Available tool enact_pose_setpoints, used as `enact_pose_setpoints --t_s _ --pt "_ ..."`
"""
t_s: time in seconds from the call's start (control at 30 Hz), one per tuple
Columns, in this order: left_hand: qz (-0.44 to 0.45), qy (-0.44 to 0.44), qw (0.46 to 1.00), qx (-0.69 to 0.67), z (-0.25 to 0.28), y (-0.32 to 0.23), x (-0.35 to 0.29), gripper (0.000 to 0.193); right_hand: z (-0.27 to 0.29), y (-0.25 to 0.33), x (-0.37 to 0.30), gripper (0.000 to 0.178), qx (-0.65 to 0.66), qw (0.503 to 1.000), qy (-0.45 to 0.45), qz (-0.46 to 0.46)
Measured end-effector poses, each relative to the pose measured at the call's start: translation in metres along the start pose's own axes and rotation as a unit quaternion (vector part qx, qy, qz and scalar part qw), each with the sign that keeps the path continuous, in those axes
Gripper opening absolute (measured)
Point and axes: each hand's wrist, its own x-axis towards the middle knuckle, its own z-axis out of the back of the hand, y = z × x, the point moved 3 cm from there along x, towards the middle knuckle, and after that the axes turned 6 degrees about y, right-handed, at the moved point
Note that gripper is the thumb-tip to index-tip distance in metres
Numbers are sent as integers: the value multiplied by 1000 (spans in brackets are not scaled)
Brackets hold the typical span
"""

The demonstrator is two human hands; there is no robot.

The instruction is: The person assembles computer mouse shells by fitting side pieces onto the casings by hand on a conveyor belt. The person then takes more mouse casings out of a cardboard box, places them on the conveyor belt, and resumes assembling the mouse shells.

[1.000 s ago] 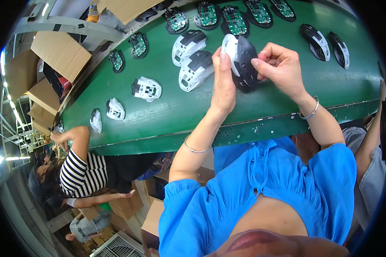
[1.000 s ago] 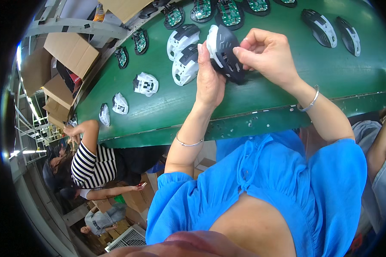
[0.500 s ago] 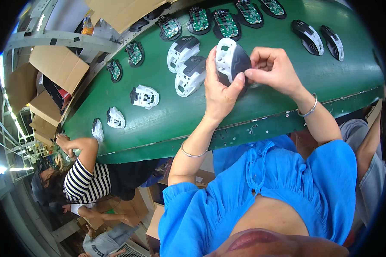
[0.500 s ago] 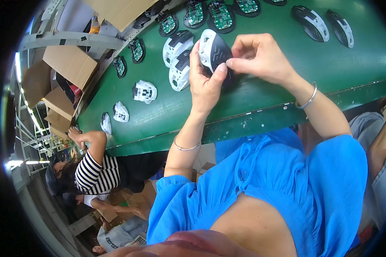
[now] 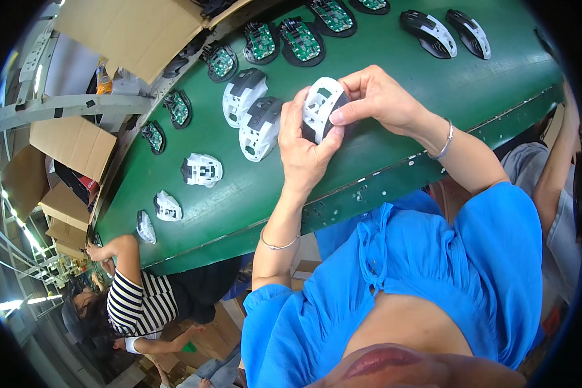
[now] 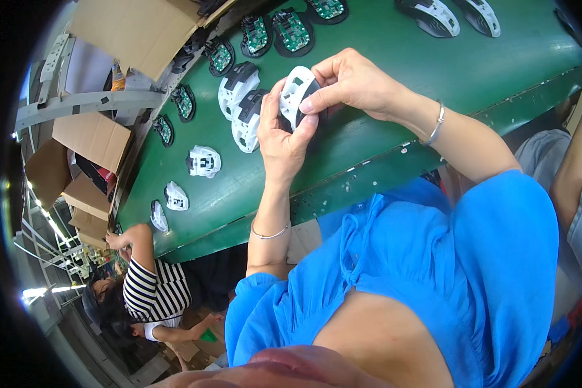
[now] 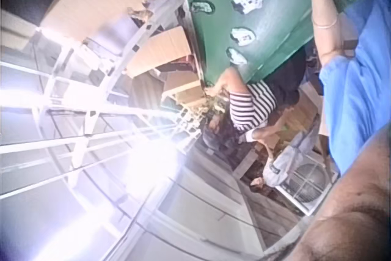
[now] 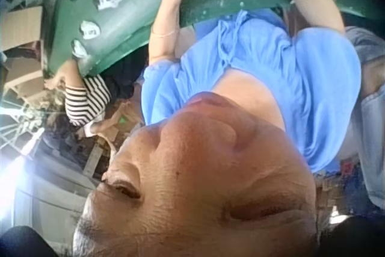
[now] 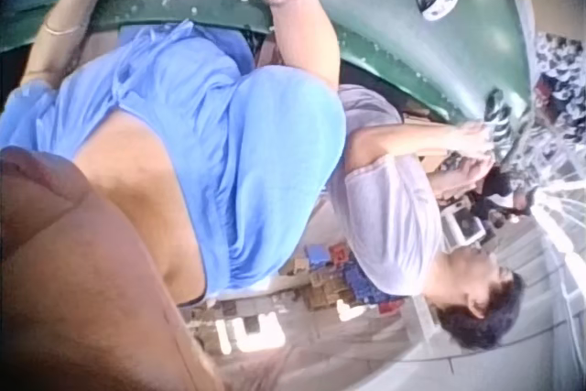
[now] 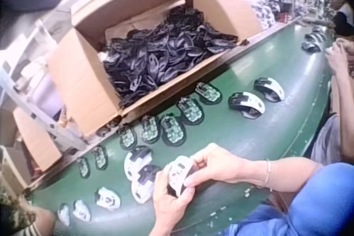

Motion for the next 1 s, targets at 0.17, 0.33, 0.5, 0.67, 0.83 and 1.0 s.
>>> enact_pose_setpoints --t_s 0.17,0.33,0.5,0.67,0.83,1.0 --pt "53 37 997 -36 13 2 0 67 -4 -7 2 19 39 998 -33 -37" --pt "107 89 984 112 31 -5 -5 72 18 12 -3 35 -148 984 -65 -80" --pt "54 135 974 174 17 -1 0 72 6 8 -7 64 -489 860 39 139" --pt "16 142 946 291 20 0 -9 74 11 -9 -9 56 -554 820 13 144" --pt "-27 121 955 268 11 7 -14 68 9 -8 -14 55 -595 787 10 161" --pt "-96 61 959 259 11 15 -6 60 14 -9 -5 51 -593 784 16 184"
